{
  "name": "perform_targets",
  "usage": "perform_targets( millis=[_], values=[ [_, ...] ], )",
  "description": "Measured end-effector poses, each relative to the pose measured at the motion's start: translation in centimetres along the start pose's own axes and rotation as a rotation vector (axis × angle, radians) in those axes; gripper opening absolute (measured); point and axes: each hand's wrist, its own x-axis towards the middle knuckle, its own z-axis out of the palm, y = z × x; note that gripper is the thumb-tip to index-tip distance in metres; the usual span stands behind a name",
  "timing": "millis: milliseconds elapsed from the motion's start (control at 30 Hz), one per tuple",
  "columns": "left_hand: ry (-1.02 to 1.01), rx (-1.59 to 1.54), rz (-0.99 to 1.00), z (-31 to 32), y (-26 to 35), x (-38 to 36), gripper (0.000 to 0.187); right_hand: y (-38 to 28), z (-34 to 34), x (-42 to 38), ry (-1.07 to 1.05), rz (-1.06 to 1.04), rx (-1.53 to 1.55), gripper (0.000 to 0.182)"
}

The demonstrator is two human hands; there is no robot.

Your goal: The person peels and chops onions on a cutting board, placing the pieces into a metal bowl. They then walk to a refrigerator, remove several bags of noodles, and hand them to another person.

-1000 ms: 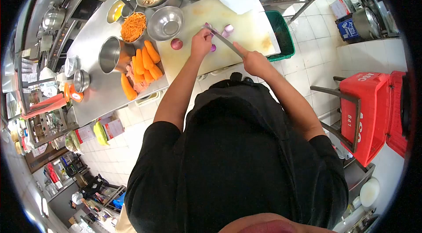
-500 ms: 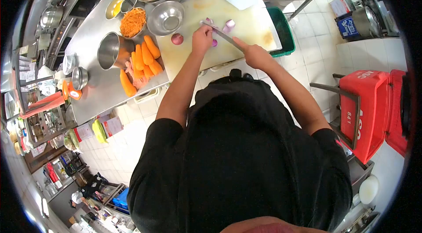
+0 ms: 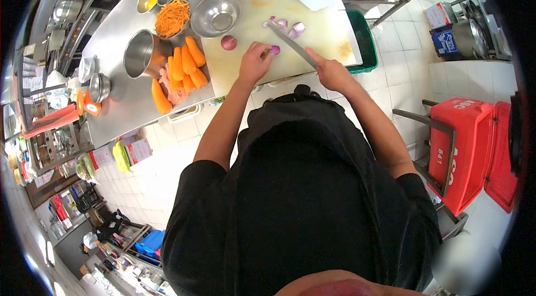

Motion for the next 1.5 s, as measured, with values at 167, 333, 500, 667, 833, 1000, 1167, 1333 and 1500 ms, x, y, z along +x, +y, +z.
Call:
perform_targets(
  millis=[167, 333, 500, 667, 833, 1000, 1167, 1333, 1500],
  values=[
    [0.061, -0.060, -0.126, 0.6, -1.1, 2.0, 0.021, 0.6, 0.5, -0.8, 0.019, -0.050, 0.045, 0.068],
    [0.201, -0.097, -0.193, 1.3, -3.5, 3.4, 0.022, 0.1, 1.2, -0.7, 0.071, 0.016, 0.078, 0.067],
    [0.187, -0.176, -0.199, 1.4, -3.2, 2.7, 0.024, -2.1, -0.3, -1.4, 0.073, 0.016, 0.069, 0.066],
    [0.065, -0.115, -0.063, 0.9, -0.5, 0.6, 0.026, -2.1, 0.1, -0.6, 0.063, 0.030, -0.005, 0.066],
    [0.010, -0.073, -0.012, 1.9, 1.2, -0.4, 0.024, -1.2, 1.2, -0.2, 0.043, 0.049, 0.046, 0.066],
    [0.054, 0.019, 0.173, 2.9, 2.2, -1.0, 0.018, -1.3, 1.5, 0.0, 0.025, 0.039, 0.084, 0.067],
    [-0.001, 0.042, 0.272, 2.8, 3.6, -3.1, 0.020, -1.4, 1.5, -0.3, 0.036, 0.042, 0.083, 0.069],
    [-0.025, 0.033, 0.340, 3.6, 2.5, -3.3, 0.020, -0.7, 2.2, -1.3, 0.084, -0.008, 0.062, 0.070],
    [0.011, 0.020, 0.317, 4.0, 2.8, -2.7, 0.013, -2.5, 0.7, -3.2, 0.006, 0.066, -0.032, 0.073]
  ],
)
